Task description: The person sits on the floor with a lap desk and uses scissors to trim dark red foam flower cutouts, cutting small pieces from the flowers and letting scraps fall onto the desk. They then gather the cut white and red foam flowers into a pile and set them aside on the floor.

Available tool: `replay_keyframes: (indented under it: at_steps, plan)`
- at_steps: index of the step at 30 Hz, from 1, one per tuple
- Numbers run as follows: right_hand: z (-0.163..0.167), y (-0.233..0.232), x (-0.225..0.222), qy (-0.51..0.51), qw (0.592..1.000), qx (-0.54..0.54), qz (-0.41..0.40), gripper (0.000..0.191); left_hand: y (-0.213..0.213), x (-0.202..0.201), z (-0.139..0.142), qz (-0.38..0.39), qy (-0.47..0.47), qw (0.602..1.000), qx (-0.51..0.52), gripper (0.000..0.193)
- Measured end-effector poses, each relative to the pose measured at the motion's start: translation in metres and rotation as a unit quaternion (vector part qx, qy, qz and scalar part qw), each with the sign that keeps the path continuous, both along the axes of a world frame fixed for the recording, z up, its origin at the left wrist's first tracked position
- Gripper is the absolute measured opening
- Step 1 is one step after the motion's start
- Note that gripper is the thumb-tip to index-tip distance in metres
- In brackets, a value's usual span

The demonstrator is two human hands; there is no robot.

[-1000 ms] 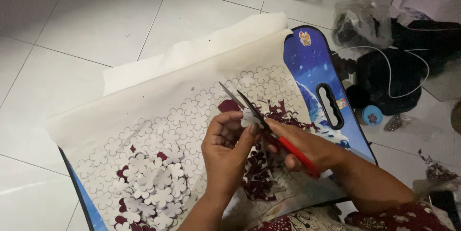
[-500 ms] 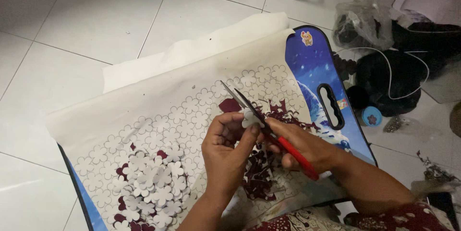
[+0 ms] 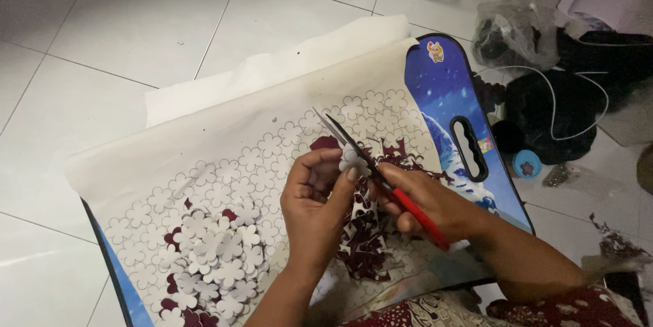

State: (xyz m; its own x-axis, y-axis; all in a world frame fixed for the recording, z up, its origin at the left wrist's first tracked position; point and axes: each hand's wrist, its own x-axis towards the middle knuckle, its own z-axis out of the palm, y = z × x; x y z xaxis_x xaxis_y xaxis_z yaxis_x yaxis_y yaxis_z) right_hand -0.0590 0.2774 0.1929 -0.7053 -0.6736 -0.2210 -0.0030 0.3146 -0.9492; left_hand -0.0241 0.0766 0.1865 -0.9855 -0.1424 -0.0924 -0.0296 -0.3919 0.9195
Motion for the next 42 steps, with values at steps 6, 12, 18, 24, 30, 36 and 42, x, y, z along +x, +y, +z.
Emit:
replay_keyframes:
  at_steps: [6, 12, 18, 24, 30, 36, 42]
  plan:
    - [-0.001, 0.000, 0.003, 0.002, 0.999, 0.016, 0.029, 0.119, -0.004, 0.005, 0.008, -0.020, -0.013, 1.000, 0.000, 0.023]
    - [-0.007, 0.000, -0.002, -0.008, 0.999, 0.016, 0.028, 0.122, -0.009, -0.001, 0.009, -0.039, -0.023, 0.998, -0.046, 0.023]
    - [0.001, -0.004, -0.008, -0.013, 0.999, 0.016, 0.026, 0.119, -0.015, -0.006, 0.013, -0.047, -0.029, 0.998, -0.034, 0.023]
    - [0.012, -0.003, -0.011, -0.010, 0.999, 0.015, 0.034, 0.115, -0.023, -0.009, 0.016, -0.050, -0.043, 0.997, -0.043, 0.023]
    - [0.012, -0.008, -0.019, 0.003, 0.999, 0.005, 0.044, 0.112, -0.033, -0.016, 0.013, -0.041, -0.005, 0.998, -0.052, 0.020]
    - [0.011, -0.005, -0.014, -0.017, 0.999, 0.009, 0.042, 0.115, -0.026, -0.012, 0.017, -0.045, -0.057, 0.995, -0.072, 0.020]
    - [0.004, -0.002, -0.022, 0.009, 0.999, 0.012, 0.047, 0.110, -0.029, -0.019, 0.013, -0.044, -0.021, 0.995, -0.085, 0.022]
